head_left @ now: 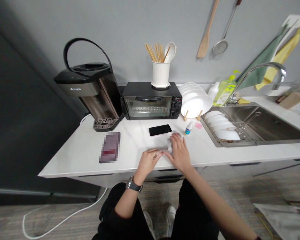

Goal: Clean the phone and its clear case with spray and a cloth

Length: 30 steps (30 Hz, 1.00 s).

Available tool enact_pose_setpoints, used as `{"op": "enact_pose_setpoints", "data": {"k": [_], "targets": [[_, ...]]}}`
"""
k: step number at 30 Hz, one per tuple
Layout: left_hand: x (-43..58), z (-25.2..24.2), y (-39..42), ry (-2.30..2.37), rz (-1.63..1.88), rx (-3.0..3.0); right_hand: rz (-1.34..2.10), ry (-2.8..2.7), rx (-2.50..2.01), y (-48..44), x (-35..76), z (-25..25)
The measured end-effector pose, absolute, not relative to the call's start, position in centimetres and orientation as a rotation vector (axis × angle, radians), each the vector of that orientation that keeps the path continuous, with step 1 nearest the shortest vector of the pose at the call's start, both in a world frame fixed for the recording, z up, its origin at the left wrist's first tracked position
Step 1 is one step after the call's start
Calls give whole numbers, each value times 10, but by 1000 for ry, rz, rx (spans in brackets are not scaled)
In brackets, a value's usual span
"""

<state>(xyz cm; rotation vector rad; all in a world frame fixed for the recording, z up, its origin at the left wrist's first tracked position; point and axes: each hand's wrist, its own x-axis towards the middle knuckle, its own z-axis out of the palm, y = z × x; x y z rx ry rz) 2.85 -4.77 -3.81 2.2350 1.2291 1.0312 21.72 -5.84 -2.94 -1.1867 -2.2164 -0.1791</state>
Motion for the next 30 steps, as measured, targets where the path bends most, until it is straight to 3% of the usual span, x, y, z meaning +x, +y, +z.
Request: {"op": "enact_pose_setpoints", "data": {"k": [11, 21, 24, 28, 30], "targets": [[29, -38, -47, 1266, 1046, 2208, -127, -2355, -954, -49, 214, -28], [28, -39, -46, 1215, 1079, 2156, -154, -2232, -1139, -51, 210, -28], [29, -40, -46, 1193, 1102, 2126, -123, -2346, -998, -47, 213, -28], [29, -39, -46, 1234, 1055, 2173, -161, -2193, -1194, -43, 217, -27], [29, -40, -46, 1231, 1073, 2181, -144, -2312, -1062, -44, 216, -28]]}}
